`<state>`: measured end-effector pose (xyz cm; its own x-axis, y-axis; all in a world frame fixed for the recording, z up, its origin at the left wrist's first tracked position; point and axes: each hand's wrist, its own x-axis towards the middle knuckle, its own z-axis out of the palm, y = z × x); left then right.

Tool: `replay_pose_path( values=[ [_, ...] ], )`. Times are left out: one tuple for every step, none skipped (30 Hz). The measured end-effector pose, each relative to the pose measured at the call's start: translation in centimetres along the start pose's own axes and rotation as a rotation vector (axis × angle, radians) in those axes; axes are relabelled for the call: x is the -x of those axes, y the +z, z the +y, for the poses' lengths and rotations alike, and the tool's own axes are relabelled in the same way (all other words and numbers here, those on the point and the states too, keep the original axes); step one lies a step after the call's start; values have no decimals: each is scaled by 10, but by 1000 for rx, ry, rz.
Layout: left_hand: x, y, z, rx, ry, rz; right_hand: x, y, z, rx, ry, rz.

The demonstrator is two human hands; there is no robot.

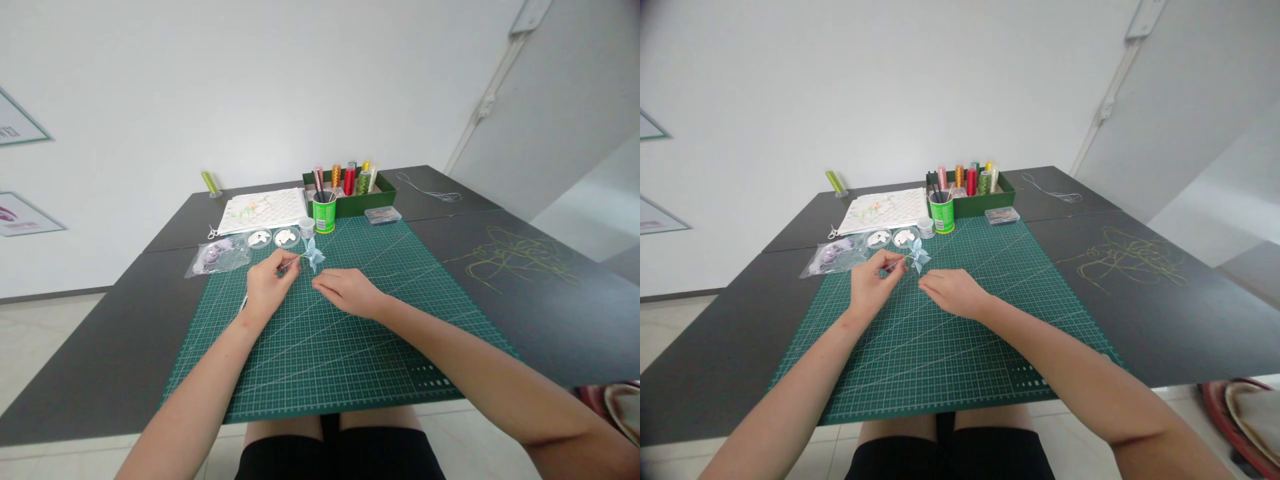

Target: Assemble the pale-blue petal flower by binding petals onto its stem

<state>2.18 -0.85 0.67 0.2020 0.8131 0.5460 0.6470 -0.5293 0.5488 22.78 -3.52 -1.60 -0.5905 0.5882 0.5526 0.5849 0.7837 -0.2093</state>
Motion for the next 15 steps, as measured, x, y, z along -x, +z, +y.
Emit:
replay_pose_path(
  values=[
    [0, 0, -1, -9, -8, -2, 0, -1, -2, 36, -27, 11],
    [0, 0, -1, -19, -14, -3, 0, -3, -5, 73, -51, 27],
    [-1, 0, -1, -30, -17, -5, 0, -4, -7, 108, -72, 44],
    [-1, 0, -1, -42, -18, -10, 0, -5, -8, 139, -94, 63],
    [-1, 0, -1, -57, -16, -14, 0, -6, -10, 166, -116, 83],
    [-1, 1, -1, -76, -10, -18, 0, -8, -11, 188, -135, 103],
    [-1, 1, -1, -99, -1, -23, -1, -9, -12, 208, -152, 122],
    [-1, 1, -1, -124, 11, -28, -1, -11, -13, 228, -166, 141],
    [0, 2, -1, -149, 26, -32, -1, -13, -14, 252, -177, 159],
    [0, 2, -1, -172, 42, -38, -2, -15, -14, 278, -185, 179],
    [0, 3, -1, -192, 60, -48, -2, -17, -15, 306, -189, 200],
    [1, 4, -1, -212, 82, -61, -2, -19, -15, 329, -194, 223],
    [1, 5, -1, -231, 105, -79, -3, -21, -15, 347, -198, 246],
    [2, 5, -1, -252, 128, -99, -3, -23, -15, 359, -199, 267],
    [2, 6, -1, -273, 151, -124, -4, -24, -14, 364, -197, 281]
  ],
)
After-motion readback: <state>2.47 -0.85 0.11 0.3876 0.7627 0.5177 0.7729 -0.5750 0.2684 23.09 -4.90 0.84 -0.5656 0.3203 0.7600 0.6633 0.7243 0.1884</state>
